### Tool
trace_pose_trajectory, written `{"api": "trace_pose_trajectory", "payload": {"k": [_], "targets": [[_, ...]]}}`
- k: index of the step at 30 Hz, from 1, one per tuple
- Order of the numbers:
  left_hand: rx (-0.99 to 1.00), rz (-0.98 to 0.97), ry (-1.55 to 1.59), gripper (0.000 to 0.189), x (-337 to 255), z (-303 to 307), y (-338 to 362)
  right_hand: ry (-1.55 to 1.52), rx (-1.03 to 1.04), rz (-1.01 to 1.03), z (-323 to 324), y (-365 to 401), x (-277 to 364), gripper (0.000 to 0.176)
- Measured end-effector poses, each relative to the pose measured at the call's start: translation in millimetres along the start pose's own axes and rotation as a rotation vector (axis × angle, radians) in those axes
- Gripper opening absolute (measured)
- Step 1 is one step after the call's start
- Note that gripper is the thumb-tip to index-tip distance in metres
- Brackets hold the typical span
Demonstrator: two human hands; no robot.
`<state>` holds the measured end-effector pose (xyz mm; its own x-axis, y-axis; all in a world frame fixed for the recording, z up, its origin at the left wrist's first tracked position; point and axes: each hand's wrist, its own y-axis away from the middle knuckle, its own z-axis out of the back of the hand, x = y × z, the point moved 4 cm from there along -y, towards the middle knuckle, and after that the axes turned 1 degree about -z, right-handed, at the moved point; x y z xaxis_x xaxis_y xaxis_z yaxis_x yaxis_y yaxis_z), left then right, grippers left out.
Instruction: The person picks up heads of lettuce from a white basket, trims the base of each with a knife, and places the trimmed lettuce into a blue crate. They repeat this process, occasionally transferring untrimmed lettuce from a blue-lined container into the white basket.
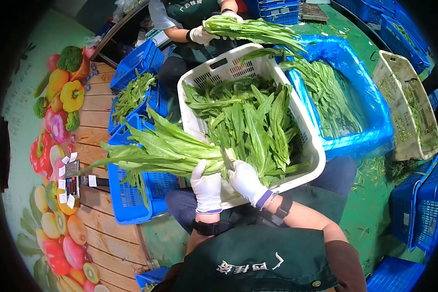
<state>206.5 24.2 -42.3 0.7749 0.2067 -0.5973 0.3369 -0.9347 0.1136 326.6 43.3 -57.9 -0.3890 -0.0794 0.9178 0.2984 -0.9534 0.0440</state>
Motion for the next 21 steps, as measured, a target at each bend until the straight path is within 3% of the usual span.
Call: {"api": "trace_pose_trajectory", "payload": {"k": [6,7,9,10,11,13,15,18,21], "targets": [[-0.042,0.008,0.001,0.054,-5.3,-2.4,-2.0,-0.044,0.056,-0.072,-14.9,11.7,-25.6,0.017],[-0.036,0.005,0.006,0.054,-8.5,-4.8,-5.1,-0.065,0.154,-0.177,-27.7,14.9,-46.8,0.021],[-0.001,0.010,0.233,0.054,-19.9,-9.7,-5.5,-0.258,0.387,-0.732,-36.5,30.7,-77.6,0.026],[0.015,-0.027,0.136,0.055,-26.9,-14.2,-8.8,-0.100,0.323,-0.578,-29.2,29.4,-68.1,0.028],[0.011,-0.038,0.138,0.055,-29.1,-12.9,-13.5,-0.095,0.332,-0.571,-25.7,24.8,-62.1,0.028],[0.034,-0.004,0.033,0.056,-34.0,-6.2,-13.5,-0.506,0.067,-0.374,-4.6,10.9,-32.7,0.027],[0.033,0.026,0.076,0.064,-30.6,-5.0,-8.7,-0.177,-0.155,0.234,26.0,-5.8,7.5,0.048],[0.057,0.090,0.116,0.071,-22.3,9.2,-6.6,0.092,-0.019,0.407,44.4,-2.3,65.9,0.080],[0.168,0.147,0.171,0.078,-15.8,8.5,-6.7,0.230,-0.039,0.492,29.2,4.4,63.8,0.070]]}}
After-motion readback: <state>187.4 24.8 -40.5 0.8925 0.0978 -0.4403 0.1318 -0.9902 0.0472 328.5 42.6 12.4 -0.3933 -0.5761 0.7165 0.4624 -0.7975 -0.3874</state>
